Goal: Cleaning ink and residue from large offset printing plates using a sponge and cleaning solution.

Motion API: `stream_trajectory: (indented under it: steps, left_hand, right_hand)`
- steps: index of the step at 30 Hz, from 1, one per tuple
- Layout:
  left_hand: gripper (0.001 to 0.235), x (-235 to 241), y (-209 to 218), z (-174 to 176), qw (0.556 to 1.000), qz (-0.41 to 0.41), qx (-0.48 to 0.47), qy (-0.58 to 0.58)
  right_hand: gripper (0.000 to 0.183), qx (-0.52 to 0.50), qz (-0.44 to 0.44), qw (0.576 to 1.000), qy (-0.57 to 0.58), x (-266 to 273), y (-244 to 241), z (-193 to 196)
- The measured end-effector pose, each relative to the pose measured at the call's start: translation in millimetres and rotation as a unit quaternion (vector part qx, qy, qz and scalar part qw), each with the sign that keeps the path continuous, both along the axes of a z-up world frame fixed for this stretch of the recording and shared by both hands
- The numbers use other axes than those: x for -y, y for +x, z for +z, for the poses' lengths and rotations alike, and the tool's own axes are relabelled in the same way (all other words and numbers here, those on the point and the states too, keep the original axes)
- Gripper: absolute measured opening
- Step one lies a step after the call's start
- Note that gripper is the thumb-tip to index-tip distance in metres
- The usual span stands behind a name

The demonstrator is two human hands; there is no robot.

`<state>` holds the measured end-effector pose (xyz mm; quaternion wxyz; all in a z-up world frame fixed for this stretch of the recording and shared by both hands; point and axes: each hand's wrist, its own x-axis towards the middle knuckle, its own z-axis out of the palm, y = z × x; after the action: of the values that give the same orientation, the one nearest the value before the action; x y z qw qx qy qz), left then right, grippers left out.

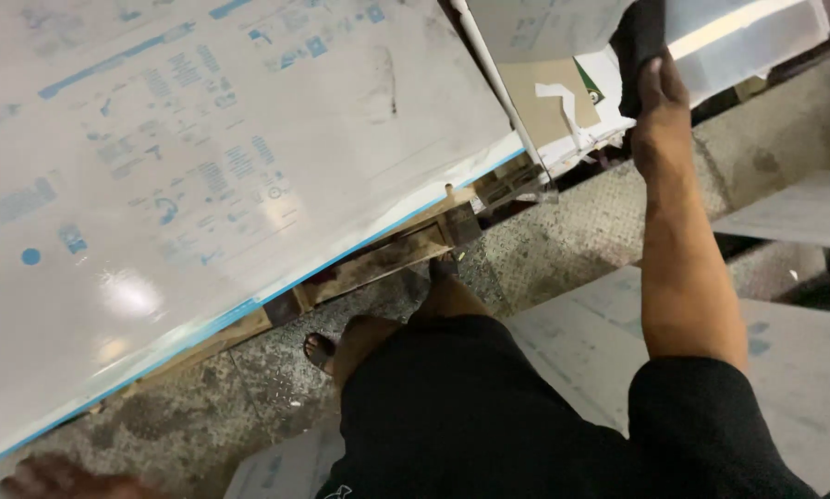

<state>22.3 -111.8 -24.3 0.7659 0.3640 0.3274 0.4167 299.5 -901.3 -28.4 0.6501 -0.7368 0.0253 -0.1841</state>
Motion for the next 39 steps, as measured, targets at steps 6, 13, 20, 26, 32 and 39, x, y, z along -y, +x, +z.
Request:
stream_trajectory:
  steps: [6,13,20,26,32,39]
  left_hand:
    - [0.039,303,69,14,0.974,-0.17,-0.104,0.105]
    - [0.033,418,145,2,0.923,-0.369,-0.102,0.04]
    - [0.013,397,174,8,0.992,-0.121,-0.044,0.011]
    - [0.013,373,176,15,0.993,-0.068,-0.085,0.035]
    - [0.015,416,177,42,0.997,-0.027,-0.074,-0.013]
    - [0.016,461,198,18,0.994,-0.044,-0.098,-0.006]
  right_hand:
    - [0.047,-0.083,0.115,0.932,0.335,39,38,-10]
    - [0.048,-0.18,0.031,0.937,0.296,49,54,-32]
    - [0.051,-0.139,0.217,0.937,0.236,32,28,10]
    - [0.051,-0.118,0.287,0.916,0.254,8,79,-8]
    - [0.05,-0.131,0.379,0.893,0.203,-29,151,-28]
    - [0.074,0.258,0.48,0.751,-0.374,-153,121,58]
